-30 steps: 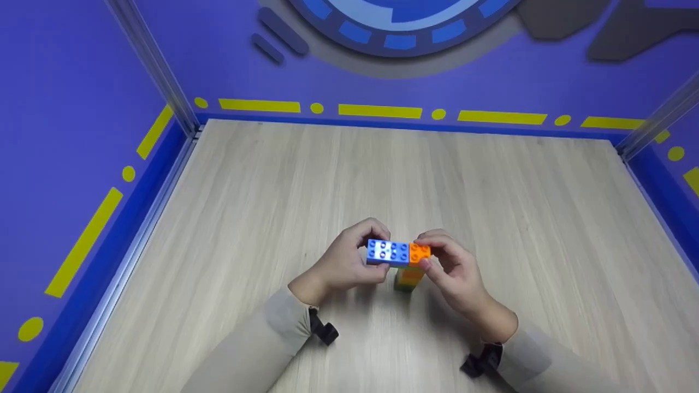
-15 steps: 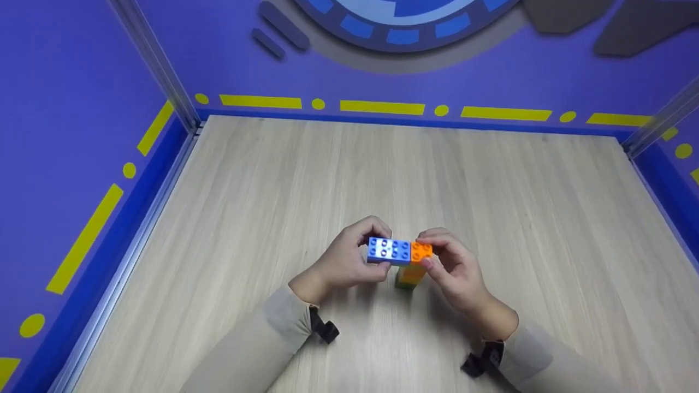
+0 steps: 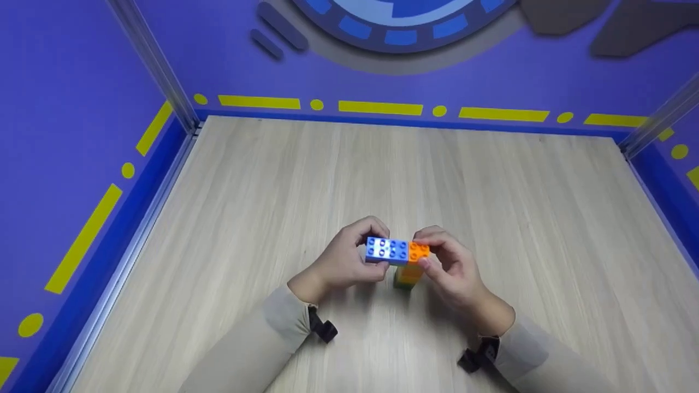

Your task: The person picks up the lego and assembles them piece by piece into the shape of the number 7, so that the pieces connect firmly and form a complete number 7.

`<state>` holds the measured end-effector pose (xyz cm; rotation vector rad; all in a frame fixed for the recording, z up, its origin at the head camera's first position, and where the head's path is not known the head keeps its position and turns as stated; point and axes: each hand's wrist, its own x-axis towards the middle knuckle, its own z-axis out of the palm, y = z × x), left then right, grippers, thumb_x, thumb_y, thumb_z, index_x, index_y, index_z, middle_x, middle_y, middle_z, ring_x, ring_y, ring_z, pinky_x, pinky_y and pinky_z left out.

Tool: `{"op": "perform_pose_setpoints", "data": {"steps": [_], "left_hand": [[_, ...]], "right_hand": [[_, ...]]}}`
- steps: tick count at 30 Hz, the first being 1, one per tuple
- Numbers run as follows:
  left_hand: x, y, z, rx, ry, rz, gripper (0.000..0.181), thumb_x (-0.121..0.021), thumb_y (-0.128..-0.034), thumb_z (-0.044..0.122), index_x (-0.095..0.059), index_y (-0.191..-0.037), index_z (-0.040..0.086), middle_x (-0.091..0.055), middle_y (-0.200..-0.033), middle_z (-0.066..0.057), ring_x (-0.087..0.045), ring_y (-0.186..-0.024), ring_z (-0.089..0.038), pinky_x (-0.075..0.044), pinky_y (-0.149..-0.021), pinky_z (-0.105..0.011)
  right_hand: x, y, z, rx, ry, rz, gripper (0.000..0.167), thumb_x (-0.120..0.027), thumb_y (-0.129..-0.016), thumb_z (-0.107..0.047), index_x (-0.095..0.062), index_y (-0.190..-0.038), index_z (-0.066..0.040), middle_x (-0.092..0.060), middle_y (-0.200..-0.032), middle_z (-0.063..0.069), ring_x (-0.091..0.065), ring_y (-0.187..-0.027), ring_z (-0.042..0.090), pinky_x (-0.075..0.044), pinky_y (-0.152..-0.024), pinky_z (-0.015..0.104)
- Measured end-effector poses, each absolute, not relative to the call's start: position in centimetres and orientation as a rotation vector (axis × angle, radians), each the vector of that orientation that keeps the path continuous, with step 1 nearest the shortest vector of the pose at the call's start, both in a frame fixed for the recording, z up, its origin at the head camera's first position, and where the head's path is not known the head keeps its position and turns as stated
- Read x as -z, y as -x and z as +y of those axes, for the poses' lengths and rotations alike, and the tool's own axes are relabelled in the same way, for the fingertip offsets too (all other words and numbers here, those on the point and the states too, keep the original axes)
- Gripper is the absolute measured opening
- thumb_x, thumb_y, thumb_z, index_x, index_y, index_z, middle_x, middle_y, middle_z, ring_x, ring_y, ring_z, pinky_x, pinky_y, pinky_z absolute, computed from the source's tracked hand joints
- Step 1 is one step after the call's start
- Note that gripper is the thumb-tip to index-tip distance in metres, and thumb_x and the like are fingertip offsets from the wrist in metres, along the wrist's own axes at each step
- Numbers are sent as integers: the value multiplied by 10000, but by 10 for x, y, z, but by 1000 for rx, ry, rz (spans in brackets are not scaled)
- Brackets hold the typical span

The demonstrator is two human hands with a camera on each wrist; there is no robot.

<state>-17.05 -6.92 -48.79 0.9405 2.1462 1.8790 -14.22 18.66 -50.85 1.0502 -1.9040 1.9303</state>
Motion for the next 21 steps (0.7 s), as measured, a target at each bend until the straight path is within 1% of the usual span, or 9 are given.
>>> {"op": "perform_pose_setpoints", "data": {"steps": [9,14,19,21], "left_hand": [[489,170,-70,-1894,-940,2143,350,-827,-809,101,-648,-1093,3,-667,-1123,-140,-628,-1052,-160,-559,-952,-305],[490,172,-71,-1886,-943,2142,348,-826,-812,93,-655,-1101,2,-671,-1134,-134,-631,-1072,-164,-566,-969,-313],[487,175,-74,-1816,-1021,2212,345,-837,-826,83,-664,-1119,24,-689,-1119,-129,-637,-1050,-156,-581,-966,-298],[485,176,-76,-1759,-1074,2265,349,-848,-832,84,-674,-1131,42,-701,-1109,-105,-639,-1033,-143,-580,-959,-283]], "right_hand": [[510,145,186,-1958,-1079,-1879,336,-609,-909,231,-638,-1236,162,-687,-1212,97,-649,-1114,210,-607,-1022,254],[509,147,187,-1956,-1089,-1877,326,-622,-903,229,-638,-1222,161,-699,-1212,87,-651,-1128,205,-600,-1032,258],[505,147,191,-1932,-1079,-1925,327,-639,-904,214,-657,-1222,139,-713,-1212,93,-656,-1137,196,-593,-1032,254],[503,147,193,-1919,-1084,-1949,328,-647,-911,211,-665,-1228,131,-716,-1216,100,-660,-1132,193,-593,-1033,251]]}}
